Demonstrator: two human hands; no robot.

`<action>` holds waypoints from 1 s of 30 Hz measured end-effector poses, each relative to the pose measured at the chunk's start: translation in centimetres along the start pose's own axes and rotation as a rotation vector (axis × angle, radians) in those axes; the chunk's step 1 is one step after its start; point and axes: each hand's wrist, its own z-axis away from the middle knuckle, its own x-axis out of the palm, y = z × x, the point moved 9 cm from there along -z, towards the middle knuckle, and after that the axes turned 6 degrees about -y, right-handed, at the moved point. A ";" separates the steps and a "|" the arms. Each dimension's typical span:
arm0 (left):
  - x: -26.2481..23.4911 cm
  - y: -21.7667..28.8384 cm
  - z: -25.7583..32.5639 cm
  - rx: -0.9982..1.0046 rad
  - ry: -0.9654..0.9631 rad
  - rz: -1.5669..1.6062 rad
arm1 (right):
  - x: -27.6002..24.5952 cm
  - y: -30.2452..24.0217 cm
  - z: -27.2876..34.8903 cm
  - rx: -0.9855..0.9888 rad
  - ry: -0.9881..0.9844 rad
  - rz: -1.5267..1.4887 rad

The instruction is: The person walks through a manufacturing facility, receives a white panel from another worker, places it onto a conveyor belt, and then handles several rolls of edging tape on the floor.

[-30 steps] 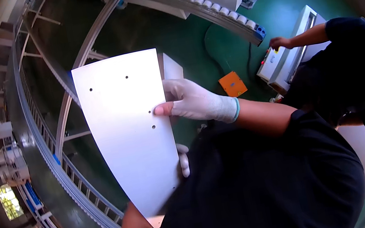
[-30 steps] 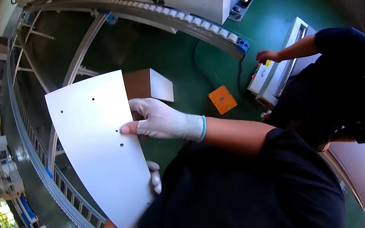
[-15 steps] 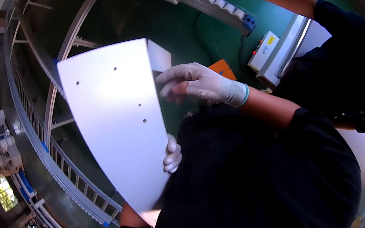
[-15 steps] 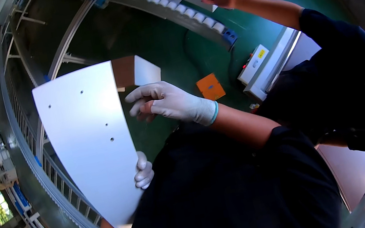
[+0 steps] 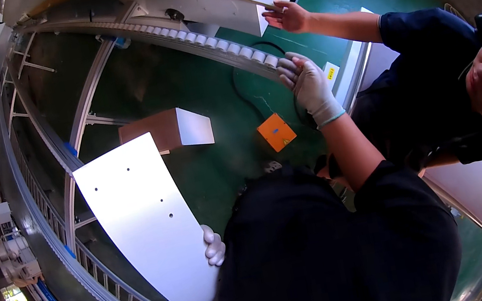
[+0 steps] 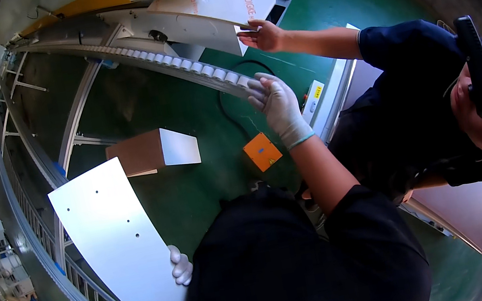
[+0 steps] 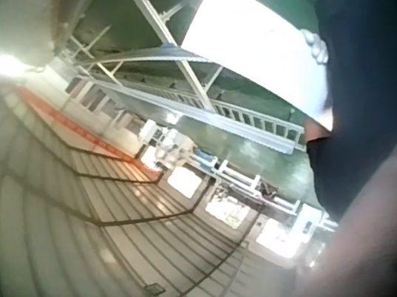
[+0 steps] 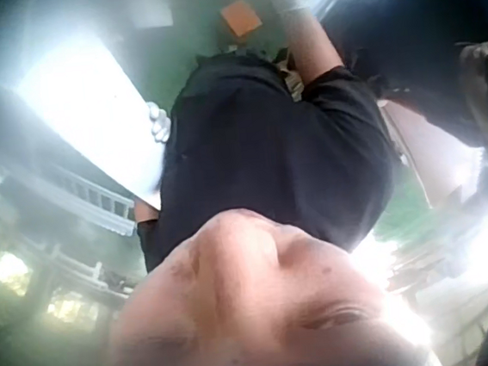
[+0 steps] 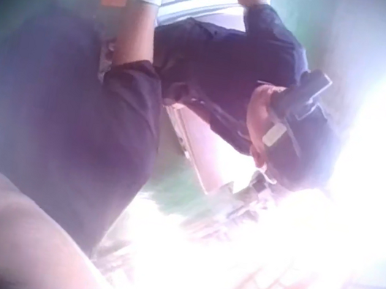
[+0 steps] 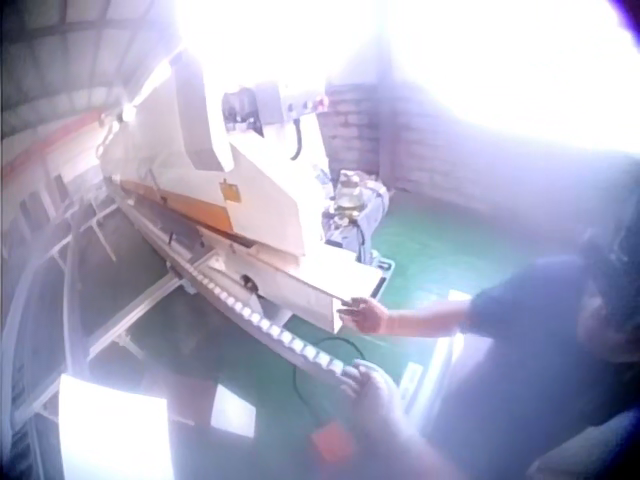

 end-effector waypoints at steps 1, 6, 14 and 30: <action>0.1 -0.1 0.0 -0.016 -0.021 -0.009 | 0.6 -0.4 -0.4 -0.004 -0.001 -0.004; -0.5 -0.4 0.5 -0.013 0.011 -0.025 | -0.4 -1.0 -4.0 -0.031 0.191 -0.342; 0.4 -0.3 0.6 0.034 -0.063 0.036 | 0.0 0.2 -17.1 -0.087 0.199 -0.663; -2.6 -5.3 11.0 0.421 0.196 0.279 | 8.1 1.6 -2.7 -0.213 -0.283 -0.344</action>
